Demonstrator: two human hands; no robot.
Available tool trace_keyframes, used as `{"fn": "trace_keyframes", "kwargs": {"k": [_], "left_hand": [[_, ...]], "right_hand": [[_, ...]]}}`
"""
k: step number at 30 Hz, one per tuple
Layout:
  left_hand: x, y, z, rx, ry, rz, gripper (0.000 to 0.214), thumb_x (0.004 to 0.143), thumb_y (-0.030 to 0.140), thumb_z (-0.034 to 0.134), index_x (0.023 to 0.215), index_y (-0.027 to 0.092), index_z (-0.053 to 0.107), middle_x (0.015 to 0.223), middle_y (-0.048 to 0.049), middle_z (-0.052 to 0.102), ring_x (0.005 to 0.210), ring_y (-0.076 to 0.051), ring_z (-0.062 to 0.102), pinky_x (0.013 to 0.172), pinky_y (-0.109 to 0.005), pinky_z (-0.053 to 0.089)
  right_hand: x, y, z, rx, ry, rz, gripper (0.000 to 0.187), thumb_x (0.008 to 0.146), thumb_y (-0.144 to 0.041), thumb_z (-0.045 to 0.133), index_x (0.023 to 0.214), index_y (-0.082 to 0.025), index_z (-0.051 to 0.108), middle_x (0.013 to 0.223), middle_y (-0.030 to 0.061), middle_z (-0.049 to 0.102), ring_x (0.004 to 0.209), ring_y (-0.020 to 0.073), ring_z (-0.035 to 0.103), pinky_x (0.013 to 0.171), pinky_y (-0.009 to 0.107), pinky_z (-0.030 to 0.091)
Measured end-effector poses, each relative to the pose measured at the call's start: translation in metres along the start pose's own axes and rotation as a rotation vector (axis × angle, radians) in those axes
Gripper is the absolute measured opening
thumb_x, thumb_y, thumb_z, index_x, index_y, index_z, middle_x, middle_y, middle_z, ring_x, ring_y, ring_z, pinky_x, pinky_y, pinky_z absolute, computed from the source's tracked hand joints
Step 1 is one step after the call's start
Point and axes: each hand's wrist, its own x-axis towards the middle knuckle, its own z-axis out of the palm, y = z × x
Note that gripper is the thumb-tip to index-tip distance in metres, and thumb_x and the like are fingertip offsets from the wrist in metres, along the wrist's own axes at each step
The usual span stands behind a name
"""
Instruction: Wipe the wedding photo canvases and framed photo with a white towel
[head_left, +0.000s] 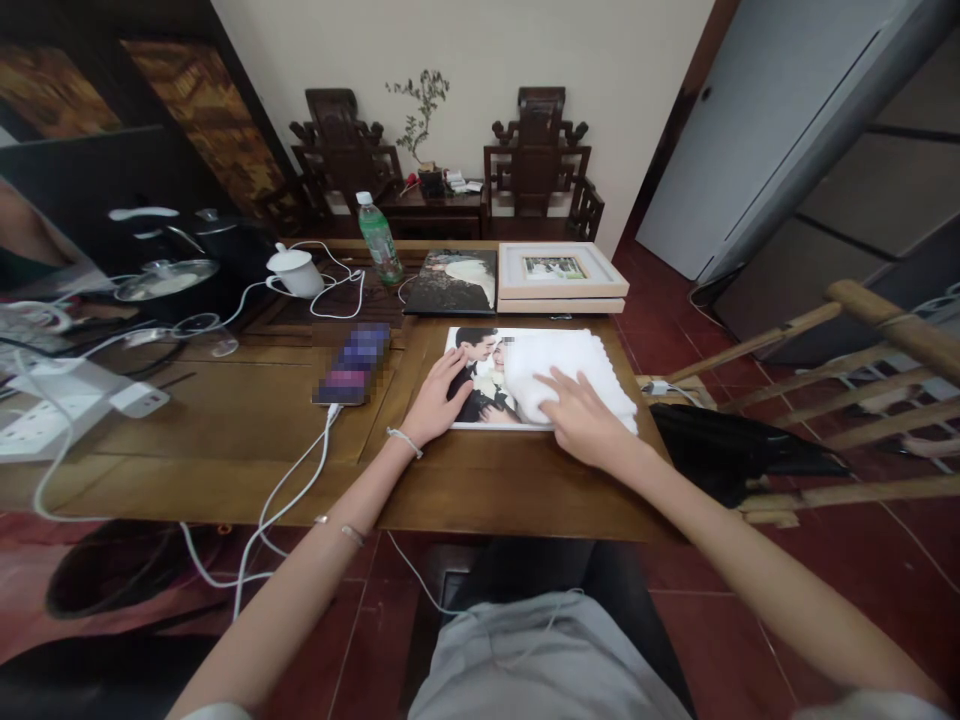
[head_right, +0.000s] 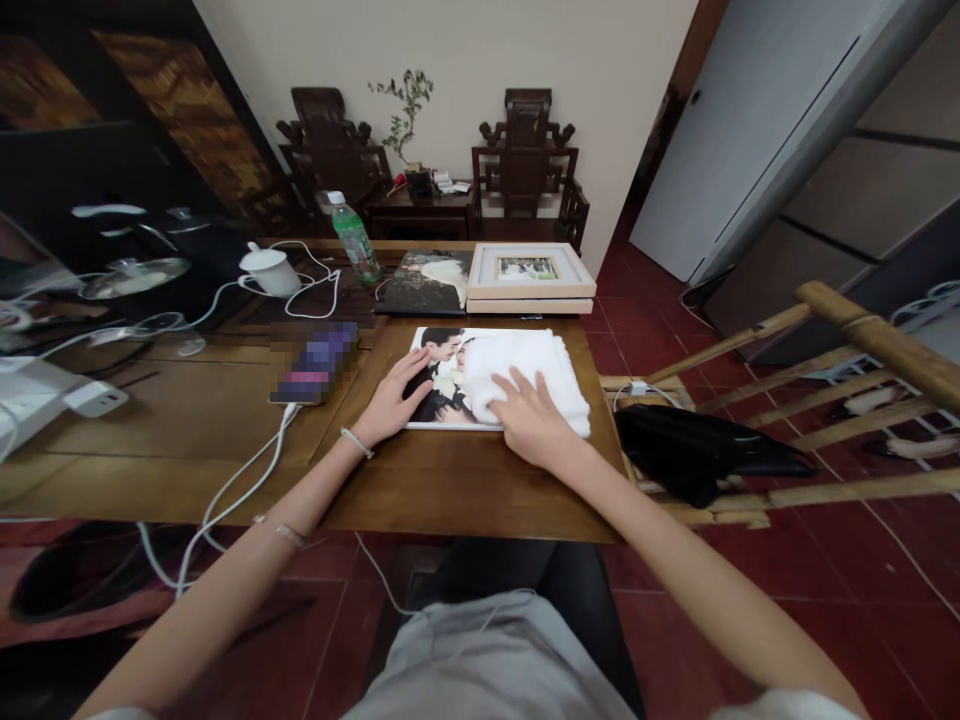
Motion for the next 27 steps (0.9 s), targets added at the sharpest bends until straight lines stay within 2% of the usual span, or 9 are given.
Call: {"fn": "trace_keyframes", "kwargs": {"k": [3, 6, 8, 10, 13, 16, 22, 24, 27], "left_hand": [[0.000, -0.001, 0.000, 0.001, -0.005, -0.001, 0.050, 0.093, 0.037, 0.047, 0.138, 0.016, 0.050, 0.150, -0.0122, 0.042, 0.143, -0.026, 0.032, 0.118, -0.048, 0.023], [0.000, -0.001, -0.001, 0.008, -0.007, 0.000, 0.050, 0.093, 0.037, 0.047, 0.138, 0.015, 0.049, 0.150, -0.0123, 0.041, 0.143, -0.025, 0.032, 0.118, -0.047, 0.023], [0.000, -0.002, -0.001, 0.013, -0.008, 0.001, 0.051, 0.093, 0.037, 0.047, 0.139, 0.015, 0.049, 0.150, -0.0127, 0.041, 0.143, -0.025, 0.032, 0.119, -0.046, 0.023], [0.000, -0.002, -0.001, 0.014, -0.005, 0.003, 0.051, 0.093, 0.037, 0.047, 0.139, 0.014, 0.049, 0.150, -0.0133, 0.041, 0.142, -0.025, 0.032, 0.119, -0.046, 0.023], [0.000, -0.002, 0.000, 0.009, 0.000, 0.010, 0.051, 0.093, 0.036, 0.047, 0.139, 0.015, 0.049, 0.150, -0.0129, 0.041, 0.142, -0.025, 0.032, 0.119, -0.046, 0.023], [0.000, -0.002, 0.001, 0.005, 0.006, 0.016, 0.050, 0.093, 0.036, 0.047, 0.139, 0.016, 0.049, 0.150, -0.0123, 0.042, 0.143, -0.025, 0.032, 0.119, -0.047, 0.023], [0.000, -0.003, 0.002, -0.004, 0.003, 0.004, 0.051, 0.093, 0.036, 0.047, 0.138, 0.014, 0.049, 0.150, -0.0128, 0.041, 0.143, -0.026, 0.031, 0.119, -0.046, 0.023], [0.000, -0.003, 0.002, -0.005, 0.002, 0.002, 0.051, 0.093, 0.036, 0.047, 0.139, 0.015, 0.049, 0.151, -0.0121, 0.041, 0.143, -0.025, 0.031, 0.119, -0.046, 0.023], [0.000, -0.003, 0.002, -0.002, 0.001, 0.005, 0.050, 0.093, 0.037, 0.047, 0.139, 0.017, 0.049, 0.151, -0.0107, 0.041, 0.143, -0.025, 0.031, 0.119, -0.048, 0.023]], "right_hand": [[0.039, 0.021, -0.004, 0.017, 0.009, 0.050, 0.037, 0.080, -0.003, 0.042, 0.108, -0.011, 0.064, 0.133, 0.0212, 0.054, 0.131, 0.0372, 0.041, 0.101, 0.056, 0.036], [0.069, 0.037, -0.009, 0.032, 0.026, 0.105, 0.037, 0.080, -0.002, 0.039, 0.107, -0.011, 0.063, 0.116, 0.0197, 0.062, 0.111, 0.0324, 0.056, 0.090, 0.046, 0.043], [0.078, 0.043, -0.008, 0.028, 0.041, 0.124, 0.038, 0.078, -0.001, 0.038, 0.106, -0.011, 0.063, 0.111, 0.0188, 0.063, 0.104, 0.0310, 0.058, 0.087, 0.045, 0.044], [0.079, 0.043, -0.004, 0.008, 0.054, 0.113, 0.039, 0.078, 0.000, 0.038, 0.107, -0.010, 0.062, 0.115, 0.0197, 0.062, 0.110, 0.0323, 0.056, 0.090, 0.047, 0.043], [0.062, 0.034, 0.006, -0.038, 0.049, 0.059, 0.038, 0.083, -0.004, 0.040, 0.114, -0.009, 0.061, 0.137, 0.0225, 0.050, 0.130, 0.0378, 0.041, 0.100, 0.058, 0.034], [0.028, 0.012, 0.012, -0.081, 0.014, 0.002, 0.033, 0.085, -0.007, 0.044, 0.113, -0.008, 0.063, 0.151, 0.0244, 0.034, 0.139, 0.0447, 0.025, 0.105, 0.067, 0.025], [-0.036, -0.031, 0.009, -0.067, 0.013, -0.127, 0.022, 0.082, -0.006, 0.051, 0.092, -0.010, 0.070, 0.152, 0.0243, 0.032, 0.140, 0.0475, 0.023, 0.107, 0.068, 0.025], [-0.041, -0.035, 0.007, -0.059, 0.005, -0.133, 0.021, 0.083, -0.006, 0.051, 0.090, -0.010, 0.070, 0.152, 0.0244, 0.032, 0.140, 0.0481, 0.023, 0.107, 0.068, 0.026], [-0.031, -0.031, 0.004, -0.056, -0.002, -0.112, 0.027, 0.083, -0.004, 0.048, 0.096, -0.011, 0.070, 0.151, 0.0236, 0.034, 0.140, 0.0468, 0.024, 0.107, 0.067, 0.026]]}}
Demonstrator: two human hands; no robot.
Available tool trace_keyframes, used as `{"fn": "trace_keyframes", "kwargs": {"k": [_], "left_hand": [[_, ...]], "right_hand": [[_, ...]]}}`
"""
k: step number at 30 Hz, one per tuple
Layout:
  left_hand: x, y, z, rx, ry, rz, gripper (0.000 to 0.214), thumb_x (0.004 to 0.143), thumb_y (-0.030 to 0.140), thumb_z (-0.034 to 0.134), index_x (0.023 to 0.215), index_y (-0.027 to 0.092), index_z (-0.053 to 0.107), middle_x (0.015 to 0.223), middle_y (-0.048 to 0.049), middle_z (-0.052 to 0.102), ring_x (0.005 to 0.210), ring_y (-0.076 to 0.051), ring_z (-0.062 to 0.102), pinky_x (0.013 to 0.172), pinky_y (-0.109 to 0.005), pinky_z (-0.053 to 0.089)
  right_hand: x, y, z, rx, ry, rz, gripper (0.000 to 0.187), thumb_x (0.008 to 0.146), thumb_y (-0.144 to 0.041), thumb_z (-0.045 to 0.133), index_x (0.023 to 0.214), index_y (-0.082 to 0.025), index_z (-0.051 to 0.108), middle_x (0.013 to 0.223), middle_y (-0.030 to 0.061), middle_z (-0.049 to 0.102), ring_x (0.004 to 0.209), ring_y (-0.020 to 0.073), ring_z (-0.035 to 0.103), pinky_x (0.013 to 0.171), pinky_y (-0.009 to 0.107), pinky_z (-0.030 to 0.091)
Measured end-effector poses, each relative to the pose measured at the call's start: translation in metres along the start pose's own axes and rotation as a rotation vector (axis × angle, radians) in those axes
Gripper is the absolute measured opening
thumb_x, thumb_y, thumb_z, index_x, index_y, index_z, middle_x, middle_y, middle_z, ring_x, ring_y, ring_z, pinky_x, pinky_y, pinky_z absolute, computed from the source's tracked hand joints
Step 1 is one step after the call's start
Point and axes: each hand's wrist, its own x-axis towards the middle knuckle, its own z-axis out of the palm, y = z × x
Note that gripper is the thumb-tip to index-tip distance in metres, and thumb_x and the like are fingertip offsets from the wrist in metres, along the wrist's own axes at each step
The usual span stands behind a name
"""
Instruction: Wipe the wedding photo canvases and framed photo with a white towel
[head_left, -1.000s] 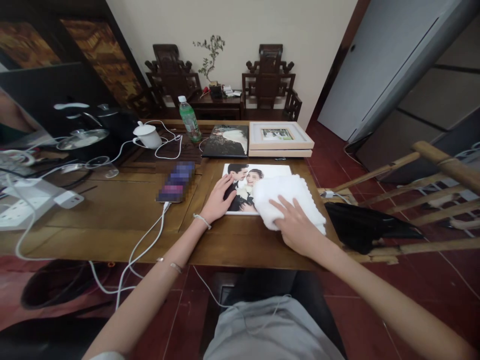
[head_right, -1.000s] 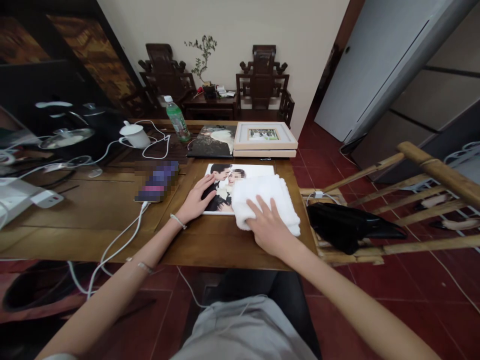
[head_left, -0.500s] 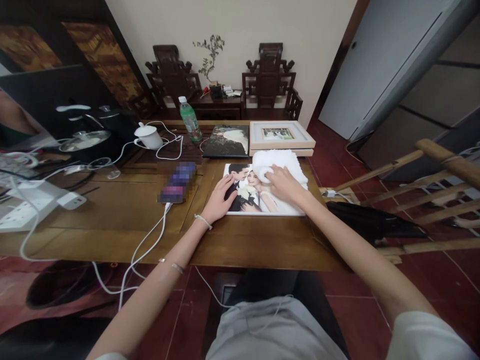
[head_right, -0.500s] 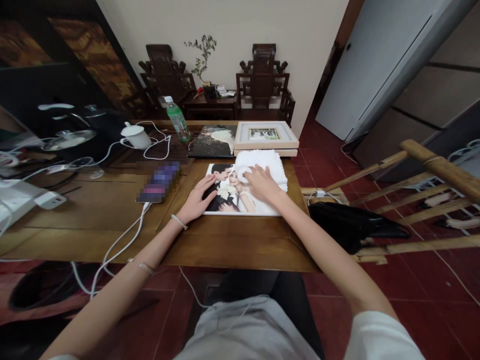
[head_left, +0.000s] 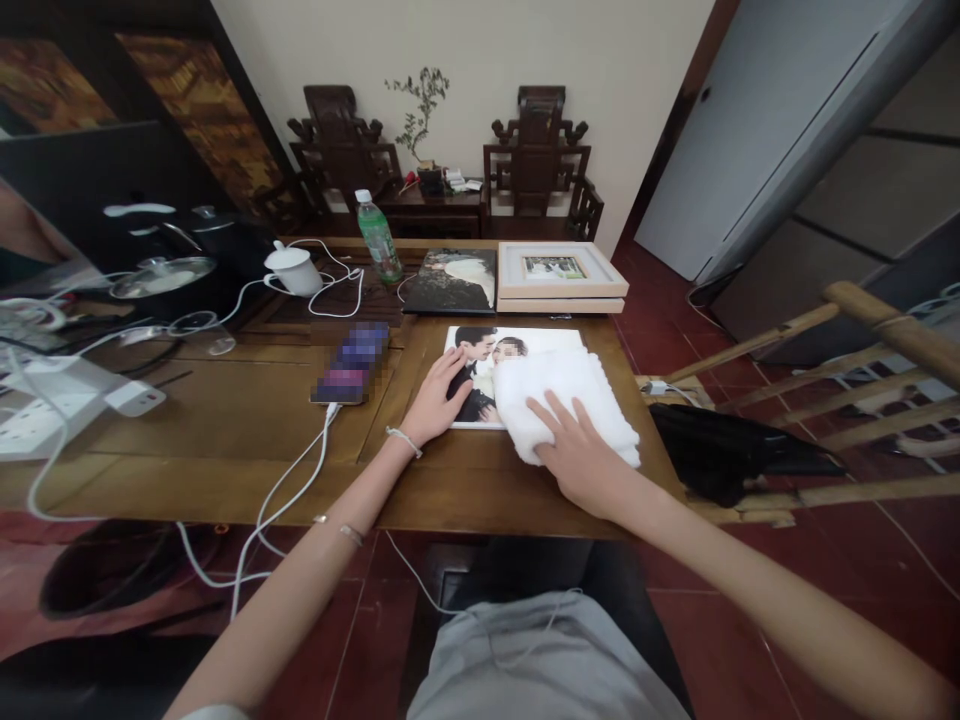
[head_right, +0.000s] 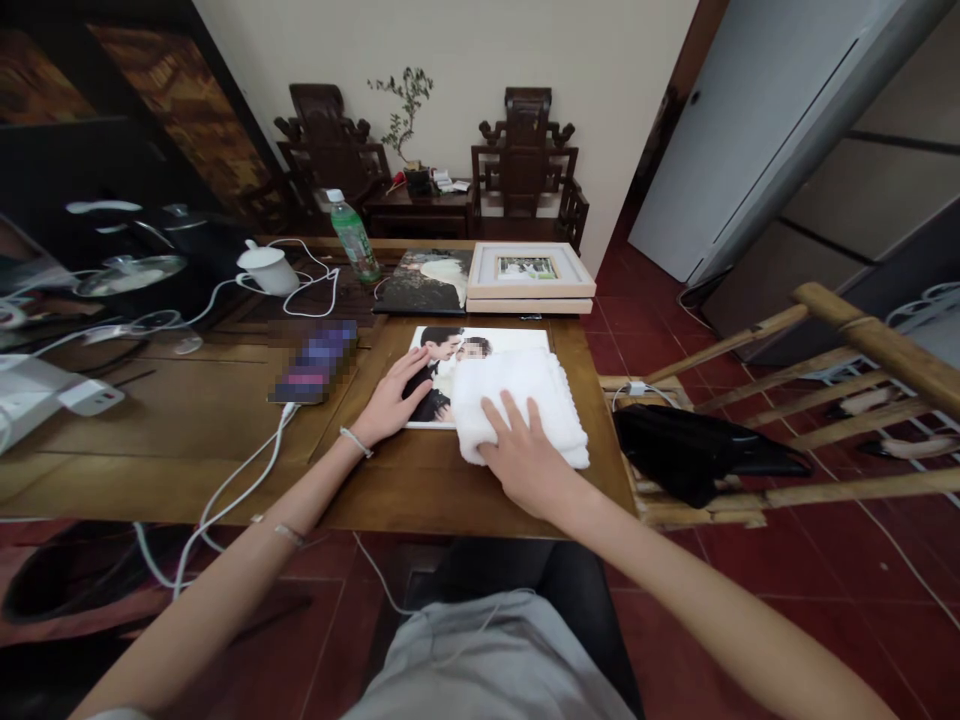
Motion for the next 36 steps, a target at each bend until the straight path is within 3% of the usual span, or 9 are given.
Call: {"fn": "trace_keyframes", "kwargs": {"k": [6, 11, 15, 22, 26, 30, 36], "left_hand": [[-0.001, 0.002, -0.001, 0.003, 0.011, 0.016, 0.051, 0.093, 0.037, 0.047, 0.138, 0.014, 0.049, 0.150, -0.0129, 0.041, 0.142, -0.024, 0.032, 0.119, -0.045, 0.023], [-0.001, 0.002, -0.002, -0.002, 0.005, 0.008, 0.050, 0.093, 0.038, 0.047, 0.138, 0.017, 0.050, 0.150, -0.0110, 0.042, 0.143, -0.024, 0.032, 0.119, -0.045, 0.023], [-0.001, 0.002, -0.002, -0.002, 0.002, 0.005, 0.050, 0.093, 0.039, 0.047, 0.139, 0.018, 0.049, 0.151, -0.0107, 0.041, 0.143, -0.024, 0.032, 0.119, -0.045, 0.023], [-0.001, 0.003, -0.002, 0.003, 0.003, 0.007, 0.051, 0.093, 0.037, 0.046, 0.140, 0.016, 0.048, 0.151, -0.0118, 0.041, 0.142, -0.024, 0.032, 0.119, -0.046, 0.023], [-0.001, 0.004, -0.002, 0.005, -0.002, 0.006, 0.050, 0.093, 0.037, 0.046, 0.140, 0.018, 0.048, 0.151, -0.0102, 0.041, 0.142, -0.025, 0.032, 0.118, -0.048, 0.023], [-0.001, 0.003, -0.002, -0.006, 0.007, 0.006, 0.050, 0.093, 0.037, 0.046, 0.139, 0.019, 0.049, 0.151, -0.0103, 0.041, 0.142, -0.025, 0.033, 0.118, -0.048, 0.023], [-0.001, 0.003, -0.002, -0.009, 0.004, -0.002, 0.051, 0.092, 0.039, 0.047, 0.138, 0.015, 0.050, 0.150, -0.0126, 0.041, 0.142, -0.025, 0.033, 0.118, -0.047, 0.023]], "right_hand": [[0.063, 0.037, 0.004, 0.017, -0.014, 0.112, 0.041, 0.085, -0.006, 0.043, 0.122, -0.012, 0.061, 0.150, 0.0218, 0.036, 0.141, 0.0423, 0.025, 0.107, 0.065, 0.027], [0.105, 0.061, 0.007, 0.009, 0.010, 0.179, 0.041, 0.088, -0.013, 0.044, 0.127, -0.012, 0.057, 0.149, 0.0208, 0.038, 0.138, 0.0420, 0.029, 0.104, 0.066, 0.028], [0.096, 0.053, 0.006, -0.010, 0.000, 0.164, 0.042, 0.086, -0.011, 0.044, 0.127, -0.011, 0.058, 0.149, 0.0216, 0.038, 0.138, 0.0429, 0.028, 0.105, 0.066, 0.027], [0.025, -0.003, 0.001, -0.022, 0.025, 0.102, 0.037, 0.085, -0.006, 0.042, 0.109, -0.014, 0.069, 0.150, 0.0195, 0.039, 0.138, 0.0450, 0.031, 0.106, 0.067, 0.027], [0.006, -0.014, -0.002, 0.032, 0.020, 0.061, 0.035, 0.085, -0.007, 0.043, 0.103, -0.016, 0.071, 0.148, 0.0178, 0.042, 0.137, 0.0451, 0.032, 0.105, 0.067, 0.029], [0.023, 0.005, -0.002, 0.057, 0.010, 0.086, 0.040, 0.083, -0.003, 0.040, 0.109, -0.014, 0.069, 0.147, 0.0169, 0.043, 0.139, 0.0413, 0.031, 0.108, 0.063, 0.027], [0.084, 0.052, -0.001, 0.068, 0.039, 0.137, 0.039, 0.082, -0.008, 0.044, 0.117, -0.012, 0.062, 0.139, 0.0199, 0.050, 0.131, 0.0376, 0.039, 0.101, 0.057, 0.034]]}}
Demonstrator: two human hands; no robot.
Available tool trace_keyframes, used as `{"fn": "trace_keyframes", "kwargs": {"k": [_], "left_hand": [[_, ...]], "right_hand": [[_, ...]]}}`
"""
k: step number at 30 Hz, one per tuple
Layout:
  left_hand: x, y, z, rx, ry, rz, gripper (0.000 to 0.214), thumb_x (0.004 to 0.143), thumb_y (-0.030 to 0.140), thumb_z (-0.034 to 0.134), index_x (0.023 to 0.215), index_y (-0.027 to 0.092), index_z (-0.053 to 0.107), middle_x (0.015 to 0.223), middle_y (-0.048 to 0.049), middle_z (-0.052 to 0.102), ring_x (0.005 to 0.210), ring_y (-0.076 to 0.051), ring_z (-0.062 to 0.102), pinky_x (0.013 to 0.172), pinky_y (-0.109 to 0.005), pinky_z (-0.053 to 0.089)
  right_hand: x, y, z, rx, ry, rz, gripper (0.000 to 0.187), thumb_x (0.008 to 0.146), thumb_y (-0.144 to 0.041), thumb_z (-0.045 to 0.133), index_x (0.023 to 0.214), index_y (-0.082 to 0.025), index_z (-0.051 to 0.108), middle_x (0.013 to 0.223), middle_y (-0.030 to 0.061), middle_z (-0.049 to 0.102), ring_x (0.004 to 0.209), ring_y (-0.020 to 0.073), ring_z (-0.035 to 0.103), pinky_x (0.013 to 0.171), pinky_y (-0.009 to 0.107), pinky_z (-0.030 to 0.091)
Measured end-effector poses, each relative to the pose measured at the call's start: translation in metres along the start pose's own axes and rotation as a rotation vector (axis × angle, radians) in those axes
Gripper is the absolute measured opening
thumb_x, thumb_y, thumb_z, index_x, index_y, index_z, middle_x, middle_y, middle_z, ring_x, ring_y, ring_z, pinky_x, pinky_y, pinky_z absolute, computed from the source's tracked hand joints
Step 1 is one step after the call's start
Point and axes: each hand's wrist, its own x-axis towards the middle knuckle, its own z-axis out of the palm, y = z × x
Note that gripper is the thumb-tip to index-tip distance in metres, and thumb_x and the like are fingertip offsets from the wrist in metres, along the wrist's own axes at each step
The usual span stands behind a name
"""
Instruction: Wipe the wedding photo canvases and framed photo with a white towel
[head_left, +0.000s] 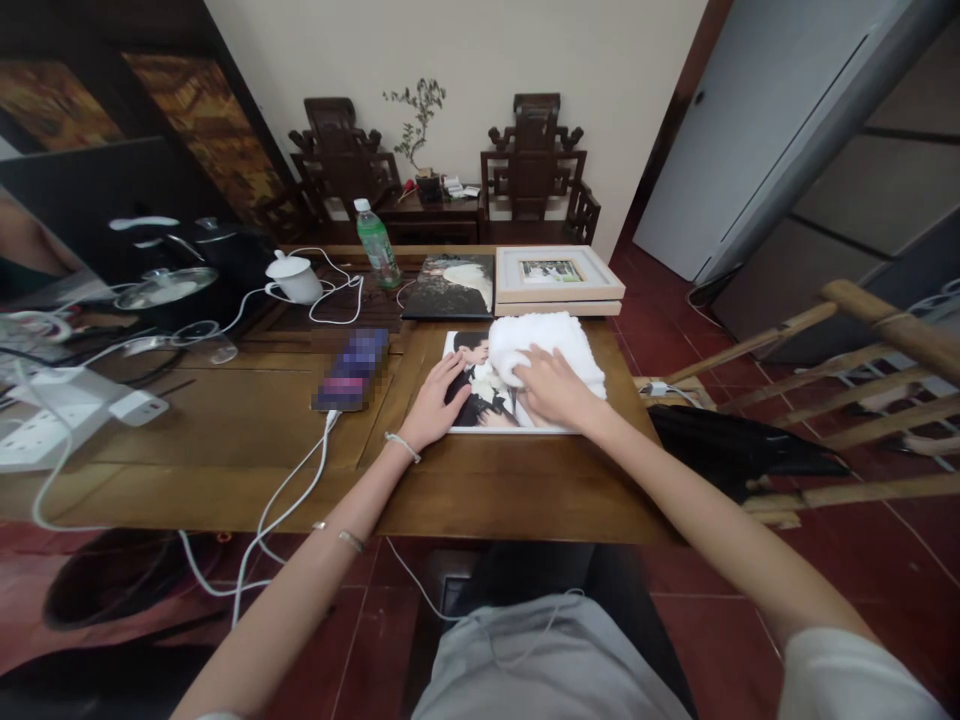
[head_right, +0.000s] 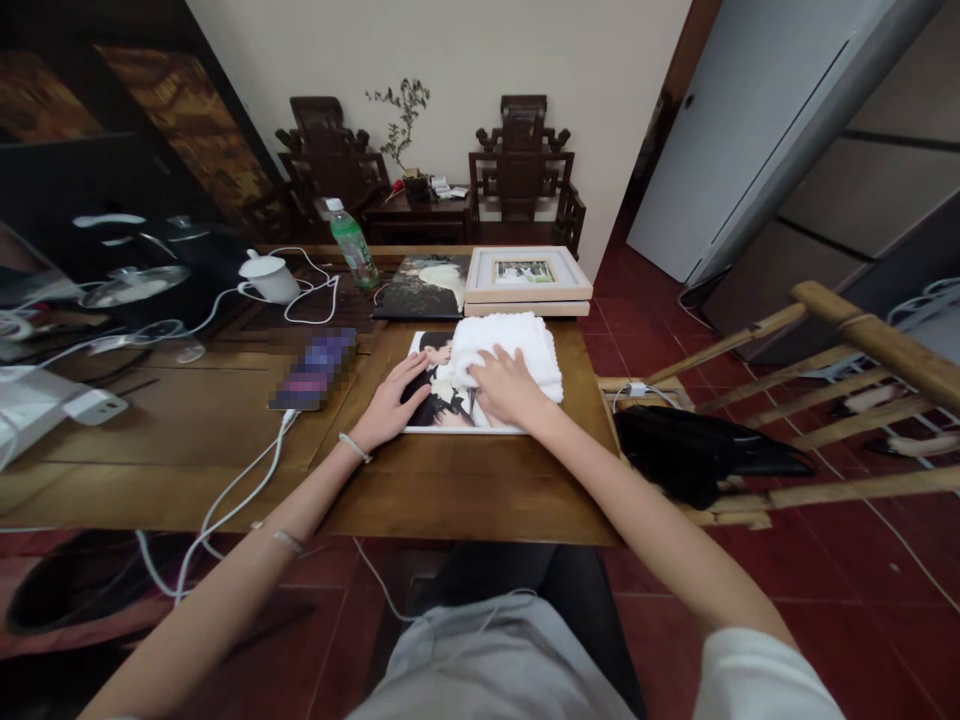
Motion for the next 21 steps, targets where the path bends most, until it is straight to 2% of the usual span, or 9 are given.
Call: {"fn": "trace_keyframes", "kwargs": {"k": [4, 7, 11, 16, 19, 21], "left_hand": [[0.000, 0.001, -0.001, -0.001, 0.002, 0.002, 0.050, 0.092, 0.038, 0.047, 0.138, 0.016, 0.050, 0.150, -0.0122, 0.042, 0.142, -0.024, 0.033, 0.118, -0.046, 0.024], [0.000, 0.000, 0.000, -0.004, 0.004, 0.004, 0.050, 0.092, 0.038, 0.047, 0.138, 0.017, 0.050, 0.150, -0.0118, 0.042, 0.142, -0.025, 0.033, 0.118, -0.047, 0.024], [0.000, 0.000, 0.000, -0.002, 0.002, 0.006, 0.050, 0.093, 0.038, 0.047, 0.139, 0.018, 0.049, 0.150, -0.0112, 0.041, 0.142, -0.024, 0.032, 0.118, -0.046, 0.023], [0.001, -0.001, 0.001, 0.002, -0.005, -0.002, 0.050, 0.092, 0.038, 0.047, 0.139, 0.020, 0.049, 0.151, -0.0090, 0.041, 0.142, -0.024, 0.032, 0.119, -0.048, 0.023], [0.001, 0.000, 0.001, 0.000, -0.006, -0.004, 0.051, 0.092, 0.038, 0.047, 0.139, 0.020, 0.049, 0.151, -0.0090, 0.041, 0.142, -0.025, 0.032, 0.118, -0.048, 0.023], [0.001, -0.001, 0.000, 0.000, -0.007, -0.002, 0.051, 0.092, 0.038, 0.047, 0.139, 0.020, 0.049, 0.151, -0.0093, 0.041, 0.142, -0.025, 0.032, 0.118, -0.048, 0.023]], "right_hand": [[0.028, 0.017, 0.003, 0.002, 0.012, 0.015, 0.033, 0.087, -0.013, 0.043, 0.115, -0.010, 0.061, 0.130, 0.0216, 0.055, 0.124, 0.0354, 0.044, 0.096, 0.054, 0.037], [0.026, 0.014, 0.007, -0.014, 0.018, 0.022, 0.035, 0.087, -0.013, 0.043, 0.118, -0.010, 0.060, 0.138, 0.0215, 0.049, 0.130, 0.0379, 0.038, 0.100, 0.059, 0.033], [-0.007, -0.009, 0.008, -0.043, 0.001, 0.022, 0.042, 0.083, -0.005, 0.043, 0.120, -0.011, 0.061, 0.149, 0.0200, 0.039, 0.139, 0.0411, 0.027, 0.107, 0.065, 0.025], [-0.067, -0.043, 0.000, -0.003, -0.029, -0.062, 0.040, 0.080, -0.001, 0.043, 0.109, -0.012, 0.068, 0.152, 0.0195, 0.036, 0.141, 0.0416, 0.025, 0.109, 0.065, 0.023], [-0.090, -0.048, -0.006, 0.034, -0.077, -0.114, 0.037, 0.078, -0.001, 0.045, 0.103, -0.013, 0.070, 0.152, 0.0185, 0.036, 0.142, 0.0416, 0.024, 0.110, 0.065, 0.025], [-0.095, -0.043, -0.009, 0.068, -0.093, -0.122, 0.040, 0.076, 0.001, 0.044, 0.102, -0.013, 0.070, 0.152, 0.0165, 0.037, 0.142, 0.0393, 0.024, 0.111, 0.062, 0.026]]}}
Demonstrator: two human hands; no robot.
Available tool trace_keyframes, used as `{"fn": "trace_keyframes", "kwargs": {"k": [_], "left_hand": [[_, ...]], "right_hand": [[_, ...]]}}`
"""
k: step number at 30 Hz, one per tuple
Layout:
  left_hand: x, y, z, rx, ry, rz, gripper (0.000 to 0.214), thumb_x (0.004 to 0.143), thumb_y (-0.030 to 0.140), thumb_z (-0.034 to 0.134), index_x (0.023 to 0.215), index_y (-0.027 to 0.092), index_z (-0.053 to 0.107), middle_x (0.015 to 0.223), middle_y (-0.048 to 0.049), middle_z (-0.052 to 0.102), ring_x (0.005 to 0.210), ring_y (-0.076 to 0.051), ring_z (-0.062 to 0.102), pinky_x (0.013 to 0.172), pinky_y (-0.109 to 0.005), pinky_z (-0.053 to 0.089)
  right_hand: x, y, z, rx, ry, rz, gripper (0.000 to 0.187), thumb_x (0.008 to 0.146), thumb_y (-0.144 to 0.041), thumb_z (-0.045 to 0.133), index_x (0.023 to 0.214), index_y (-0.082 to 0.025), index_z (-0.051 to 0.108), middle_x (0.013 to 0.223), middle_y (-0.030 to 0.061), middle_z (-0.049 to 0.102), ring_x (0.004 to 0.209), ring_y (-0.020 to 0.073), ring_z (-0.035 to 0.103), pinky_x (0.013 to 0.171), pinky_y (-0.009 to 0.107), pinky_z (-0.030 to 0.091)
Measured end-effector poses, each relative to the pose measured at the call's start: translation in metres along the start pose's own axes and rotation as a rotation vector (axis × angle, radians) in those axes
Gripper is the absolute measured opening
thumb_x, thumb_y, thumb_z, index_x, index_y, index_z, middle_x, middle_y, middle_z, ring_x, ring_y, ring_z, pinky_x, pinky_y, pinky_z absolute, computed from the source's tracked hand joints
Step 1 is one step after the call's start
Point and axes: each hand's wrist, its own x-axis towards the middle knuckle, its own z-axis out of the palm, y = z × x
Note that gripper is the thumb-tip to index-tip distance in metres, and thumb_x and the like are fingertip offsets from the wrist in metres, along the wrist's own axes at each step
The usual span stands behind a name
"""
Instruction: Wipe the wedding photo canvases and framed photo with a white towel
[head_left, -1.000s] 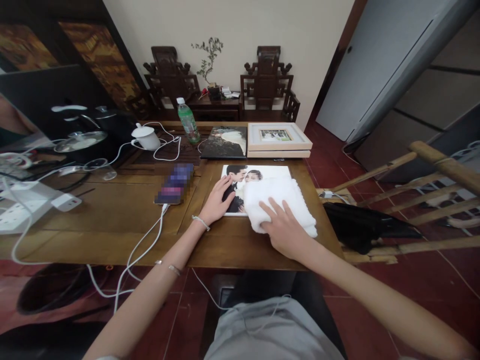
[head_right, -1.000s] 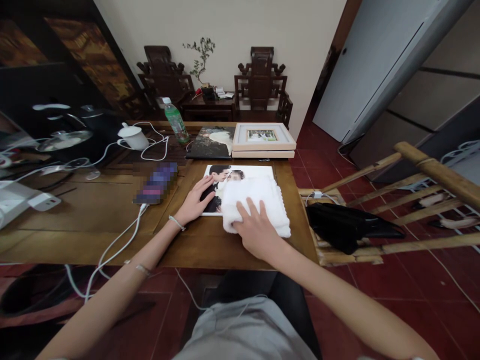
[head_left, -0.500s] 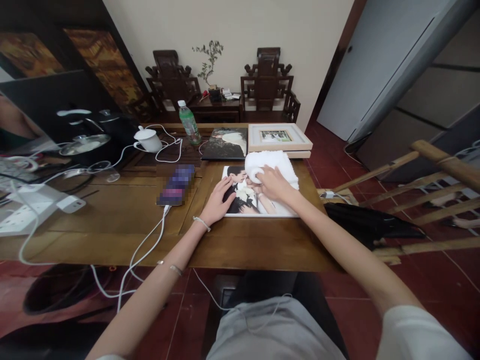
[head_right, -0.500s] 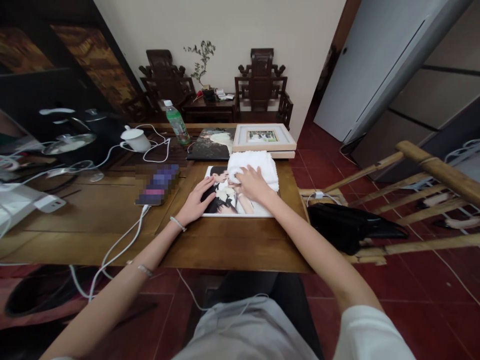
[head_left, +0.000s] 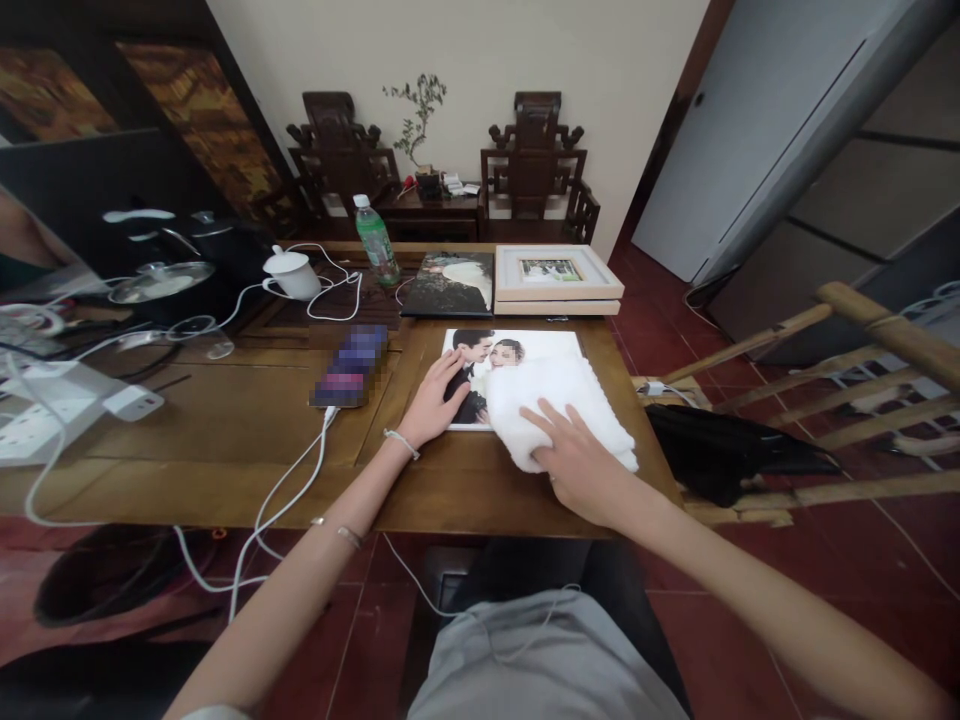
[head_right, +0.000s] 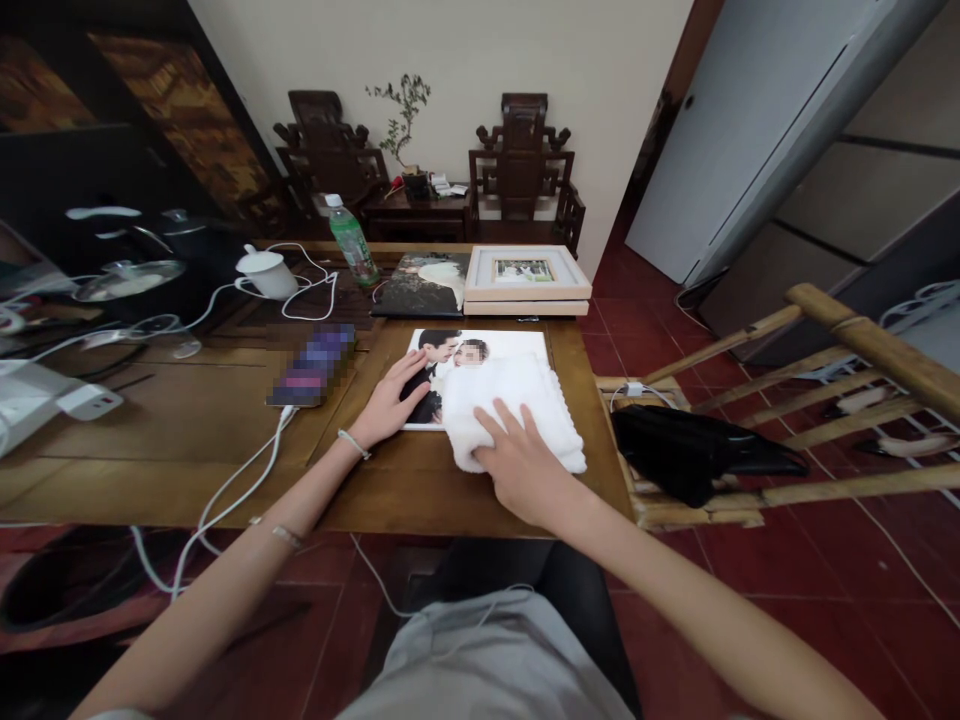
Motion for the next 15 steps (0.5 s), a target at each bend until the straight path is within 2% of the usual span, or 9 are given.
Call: {"fn": "trace_keyframes", "kwargs": {"k": [3, 6, 8, 11, 15], "left_hand": [[0.000, 0.000, 0.000, 0.000, 0.001, 0.004, 0.051, 0.092, 0.038, 0.047, 0.139, 0.018, 0.049, 0.151, -0.0111, 0.041, 0.142, -0.025, 0.032, 0.119, -0.047, 0.023], [0.000, 0.000, 0.000, -0.002, 0.001, 0.003, 0.051, 0.092, 0.038, 0.047, 0.139, 0.018, 0.049, 0.151, -0.0117, 0.041, 0.142, -0.026, 0.032, 0.118, -0.049, 0.023], [0.000, 0.000, 0.000, 0.001, -0.001, 0.002, 0.050, 0.092, 0.038, 0.047, 0.139, 0.019, 0.049, 0.151, -0.0105, 0.041, 0.142, -0.026, 0.032, 0.118, -0.050, 0.023], [0.000, -0.001, -0.001, 0.002, -0.002, 0.000, 0.049, 0.092, 0.037, 0.048, 0.139, 0.021, 0.049, 0.151, -0.0091, 0.041, 0.143, -0.025, 0.032, 0.118, -0.049, 0.023], [0.000, -0.001, -0.001, 0.003, -0.005, -0.003, 0.051, 0.092, 0.038, 0.047, 0.138, 0.018, 0.050, 0.150, -0.0108, 0.041, 0.143, -0.025, 0.031, 0.118, -0.048, 0.023]], "right_hand": [[0.009, 0.018, -0.004, 0.037, 0.032, 0.037, 0.044, 0.074, 0.003, 0.040, 0.104, -0.012, 0.068, 0.150, 0.0161, 0.041, 0.142, 0.0354, 0.026, 0.112, 0.058, 0.026], [0.033, 0.046, -0.007, 0.019, 0.059, 0.119, 0.042, 0.074, 0.002, 0.040, 0.105, -0.010, 0.066, 0.139, 0.0200, 0.051, 0.138, 0.0343, 0.034, 0.108, 0.056, 0.030], [0.054, 0.066, -0.009, -0.017, 0.081, 0.177, 0.041, 0.075, 0.000, 0.040, 0.105, -0.010, 0.065, 0.124, 0.0209, 0.061, 0.129, 0.0341, 0.046, 0.101, 0.051, 0.037], [0.081, 0.095, -0.013, -0.053, 0.117, 0.268, 0.039, 0.076, -0.002, 0.038, 0.105, -0.010, 0.063, 0.109, 0.0193, 0.066, 0.102, 0.0313, 0.061, 0.083, 0.039, 0.044], [0.096, 0.116, -0.016, -0.066, 0.136, 0.307, 0.036, 0.076, -0.003, 0.037, 0.101, -0.011, 0.062, 0.099, 0.0181, 0.067, 0.088, 0.0287, 0.062, 0.072, 0.033, 0.041]]}}
